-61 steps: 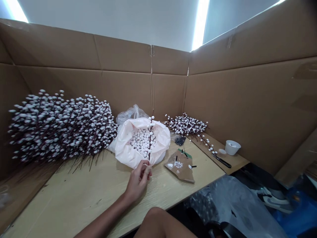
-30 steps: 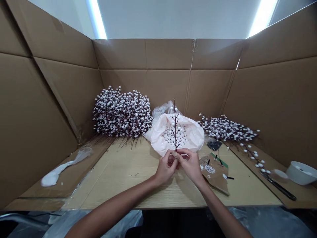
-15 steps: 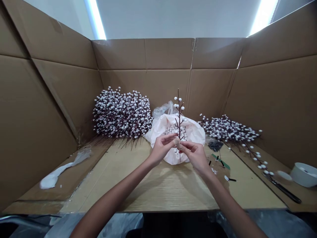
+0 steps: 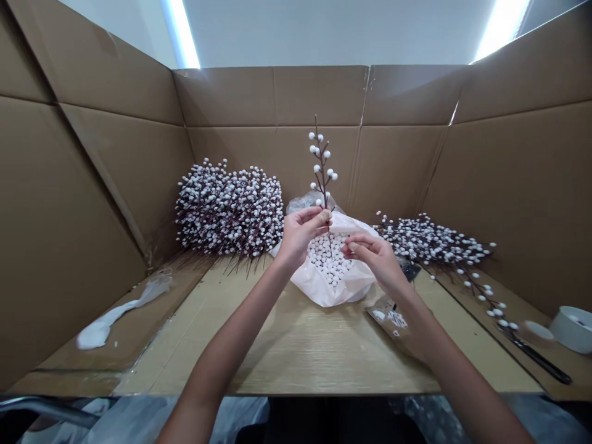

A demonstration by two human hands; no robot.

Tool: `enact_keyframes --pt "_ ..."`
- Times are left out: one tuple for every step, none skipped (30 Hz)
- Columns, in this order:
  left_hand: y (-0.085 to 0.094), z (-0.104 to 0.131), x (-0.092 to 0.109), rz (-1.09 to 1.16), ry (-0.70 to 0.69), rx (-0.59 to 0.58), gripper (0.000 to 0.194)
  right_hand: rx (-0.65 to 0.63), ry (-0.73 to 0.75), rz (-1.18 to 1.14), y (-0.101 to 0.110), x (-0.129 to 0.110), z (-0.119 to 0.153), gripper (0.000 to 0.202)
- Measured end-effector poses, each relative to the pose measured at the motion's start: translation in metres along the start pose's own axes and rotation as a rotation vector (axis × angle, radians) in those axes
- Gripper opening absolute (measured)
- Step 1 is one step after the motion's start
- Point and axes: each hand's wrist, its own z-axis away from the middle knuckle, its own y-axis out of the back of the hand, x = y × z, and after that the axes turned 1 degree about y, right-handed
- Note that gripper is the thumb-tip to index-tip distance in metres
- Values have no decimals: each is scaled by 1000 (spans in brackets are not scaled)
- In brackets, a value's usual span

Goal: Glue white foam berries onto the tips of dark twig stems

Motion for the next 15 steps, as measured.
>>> enact_keyframes --pt "-2 -2 6 13 -31 -5 26 -14 -1 35 2 3 -6 34" --pt "-5 -3 12 20 -59 -13 24 -30 -8 67 3 7 -12 35" --pt "-7 -4 17 21 -83 -22 21 -48 -15 97 3 12 -18 36" --pt "-9 -3 21 22 -103 -30 19 -66 -22 124 3 17 -24 35" --pt "-12 -2 25 21 -121 -36 17 -85 -27 152 3 23 -28 33" --pt "-14 0 27 19 -140 -40 16 -107 -32 187 3 29 -33 31" --pt "-16 2 29 16 -159 -43 14 -132 -38 227 3 35 -36 28" --pt "-17 4 30 9 -180 -47 13 -160 -44 271 3 41 -39 26" --pt "-18 7 30 -1 -201 -51 12 -187 -50 319 3 46 -42 23" --pt "-19 9 30 -13 -220 -54 12 -212 -56 370 4 51 -44 20" --pt "-19 12 29 -27 -233 -56 11 -235 -61 423 4 55 -46 17" --pt "-19 14 28 -39 -240 -58 10 -256 -66 475 4 59 -48 15" --pt "-20 16 27 -46 -243 -59 10 -273 -71 525 4 63 -49 15" --pt "-20 18 27 -50 -243 -60 10 -287 -77 569 3 66 -49 15" --pt "-20 19 27 -50 -241 -62 10 -301 -81 605 2 68 -49 17"
